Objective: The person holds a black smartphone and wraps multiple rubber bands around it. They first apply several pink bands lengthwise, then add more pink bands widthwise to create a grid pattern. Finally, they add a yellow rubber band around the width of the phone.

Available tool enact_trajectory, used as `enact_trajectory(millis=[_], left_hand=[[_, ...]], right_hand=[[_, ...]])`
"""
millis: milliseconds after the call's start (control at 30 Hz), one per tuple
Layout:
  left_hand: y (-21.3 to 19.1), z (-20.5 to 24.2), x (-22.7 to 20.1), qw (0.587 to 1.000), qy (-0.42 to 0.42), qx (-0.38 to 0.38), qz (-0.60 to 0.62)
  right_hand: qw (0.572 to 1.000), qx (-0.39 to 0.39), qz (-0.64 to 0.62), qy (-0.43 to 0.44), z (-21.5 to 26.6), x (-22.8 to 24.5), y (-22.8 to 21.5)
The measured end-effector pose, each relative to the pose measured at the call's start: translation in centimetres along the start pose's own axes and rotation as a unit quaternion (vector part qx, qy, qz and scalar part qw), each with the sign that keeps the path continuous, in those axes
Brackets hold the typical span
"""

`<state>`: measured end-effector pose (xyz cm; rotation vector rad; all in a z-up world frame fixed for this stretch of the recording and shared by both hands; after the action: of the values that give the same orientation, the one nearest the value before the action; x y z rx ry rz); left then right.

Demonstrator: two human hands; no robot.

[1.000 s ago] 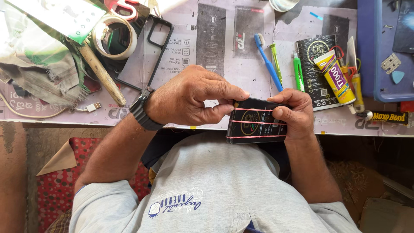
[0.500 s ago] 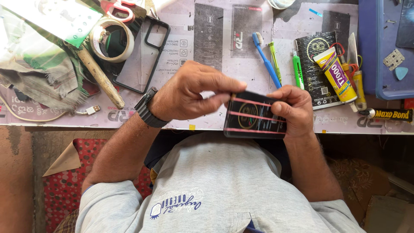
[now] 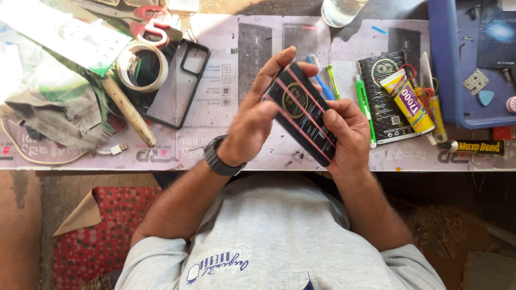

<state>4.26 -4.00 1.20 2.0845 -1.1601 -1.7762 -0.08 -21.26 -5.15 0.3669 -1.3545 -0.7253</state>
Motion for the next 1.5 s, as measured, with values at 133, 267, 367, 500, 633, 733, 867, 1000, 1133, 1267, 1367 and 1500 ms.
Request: enact_trajectory(millis=[133, 267, 367, 500, 633, 733, 867, 1000, 1133, 1267, 1367, 1500], left_hand=[[-0.4, 0.2, 0.8, 0.994, -0.048, 0.002, 0.094], [0.8, -0.7, -0.3, 0.994, -0.054, -0.028, 0.091], [1.5, -2.6, -3.1, 0.988, -0.029, 0.016, -0.153], [2.7, -3.4, -6.4, 0.768, 0.152, 0.146, -0.604], [2.2, -3.2, -1.8, 0.607, -0.13, 0.307, -0.721], [3.2, -3.9, -0.8, 0.625, -0.142, 0.31, -0.703], [0.5, -3.9, 0.1, 0.774, -0.305, 0.178, -0.526], [-2.6, -2.9, 1.5, 0.855, -0.352, 0.078, -0.373], [-3.7, -2.9, 2.4, 0.892, -0.346, 0.026, -0.29], [-3.6, -3.0, 2.3, 0.922, -0.311, 0.037, -0.229], [-3.9, -2.5, 2.1, 0.931, -0.287, 0.051, -0.22], [-3.7, -2.9, 1.8, 0.912, -0.231, 0.046, -0.337]], right_hand=[[0.998, -0.003, 0.032, -0.051, 0.7, 0.8, -0.8], [0.992, -0.04, 0.079, -0.087, 0.1, 0.8, -0.9], [0.984, -0.042, 0.158, -0.063, -0.2, 2.7, -1.2], [0.82, 0.12, 0.493, -0.265, 1.0, 7.3, 2.6], [0.745, 0.215, 0.536, -0.335, 1.3, 7.9, 5.7], [0.746, 0.22, 0.565, -0.276, -0.1, 7.6, 5.4], [0.683, 0.121, 0.653, -0.304, -4.0, 12.6, 2.2], [0.4, 0.095, 0.818, -0.403, -7.6, 17.1, -1.2], [0.359, 0.125, 0.87, -0.312, -11.4, 15.9, -4.3], [0.315, 0.123, 0.877, -0.341, -12.6, 14.5, -5.5], [0.307, 0.116, 0.875, -0.356, -12.3, 14.3, -5.8], [0.31, 0.122, 0.838, -0.432, -9.2, 16.2, -2.5]])
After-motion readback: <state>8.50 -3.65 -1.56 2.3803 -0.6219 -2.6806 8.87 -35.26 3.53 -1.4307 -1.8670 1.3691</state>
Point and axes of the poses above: each hand's wrist, its own z-axis away from the middle knuckle, its own y-axis out of the palm, x = y × z, the point moved 7 cm from there along -z, towards the middle knuckle, and after that the axes turned 9 degrees about -x, right-handed, at the moved point
